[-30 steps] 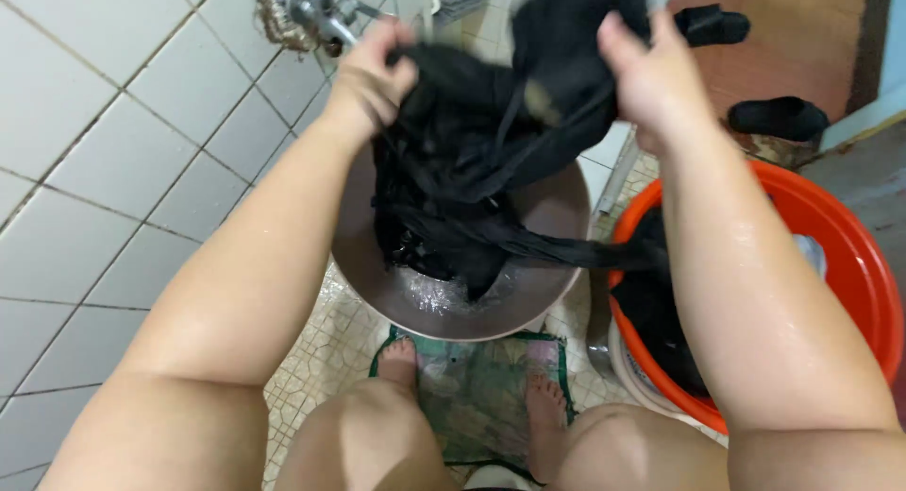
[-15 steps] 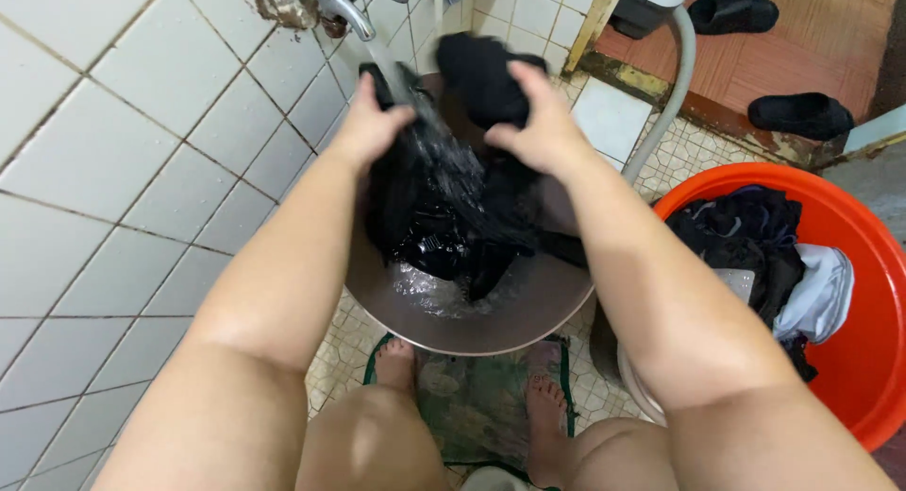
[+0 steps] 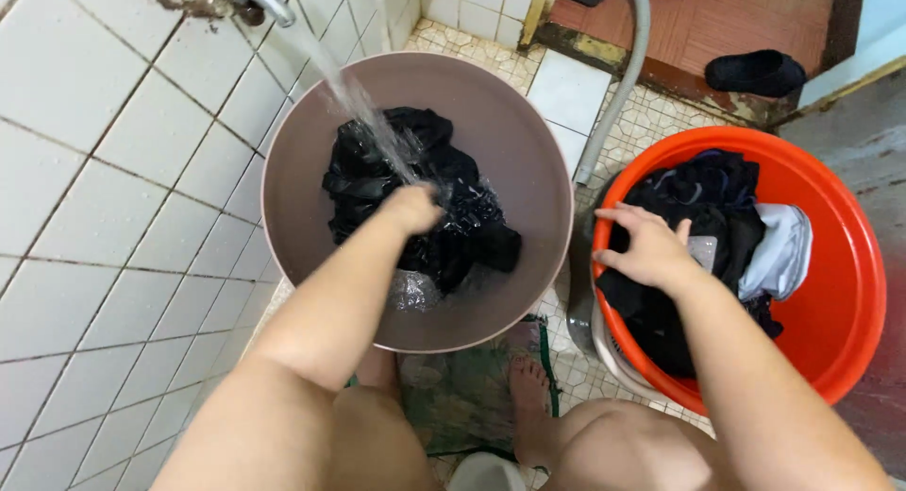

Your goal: Hand washing dark-colored clothes using buckets in a bathroom.

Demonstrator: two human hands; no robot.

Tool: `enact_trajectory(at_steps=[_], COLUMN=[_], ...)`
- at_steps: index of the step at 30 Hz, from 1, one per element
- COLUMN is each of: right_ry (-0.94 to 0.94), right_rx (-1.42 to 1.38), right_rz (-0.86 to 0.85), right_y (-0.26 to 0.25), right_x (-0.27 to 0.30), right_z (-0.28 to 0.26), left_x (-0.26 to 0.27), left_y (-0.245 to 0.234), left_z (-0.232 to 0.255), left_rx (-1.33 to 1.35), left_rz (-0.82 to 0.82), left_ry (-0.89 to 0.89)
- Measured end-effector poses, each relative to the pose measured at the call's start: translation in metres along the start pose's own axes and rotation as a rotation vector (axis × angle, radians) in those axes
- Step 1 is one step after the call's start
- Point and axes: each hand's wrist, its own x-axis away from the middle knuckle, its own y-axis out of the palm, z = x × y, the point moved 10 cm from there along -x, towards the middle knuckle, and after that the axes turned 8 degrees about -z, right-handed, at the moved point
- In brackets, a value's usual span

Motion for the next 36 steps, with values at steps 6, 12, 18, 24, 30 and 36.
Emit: enact_trajectory(at_steps=[6,12,18,24,30,36], right_ry=[0.015,0.205,0.113,0.286,0.274,0.326], right_rx=[-0.104,-0.350,-0.360,-0.433,-0.425,-0.581], right_rz=[0.262,0.347,0.510,0.302,0.834,0.720], right_y=[-0.006,0.029,0.040,-0.026,-0.011,0.037], right_x=[0.034,0.060,0.056,0.085,0.036,0.020], right_z=[0.028,0.140,0.189,0.207,0.338,0.331], left_x=[-0.002,0.059,0.146,0.137,0.133,0.126], left_y=[0.113,0.138,0.059,0.071,0.064,0.065], left_z=[0.104,0.150,0.225,0.218,0.219,0.217], left_rx=[0.098,0.595,0.382,0.199,0.164,0.162], left_rz=[-0.166,-0.240,0.058,0.171,0.218,0.183], left_ry=[0.424,0.289,0.308,0.225,0.258,0.273])
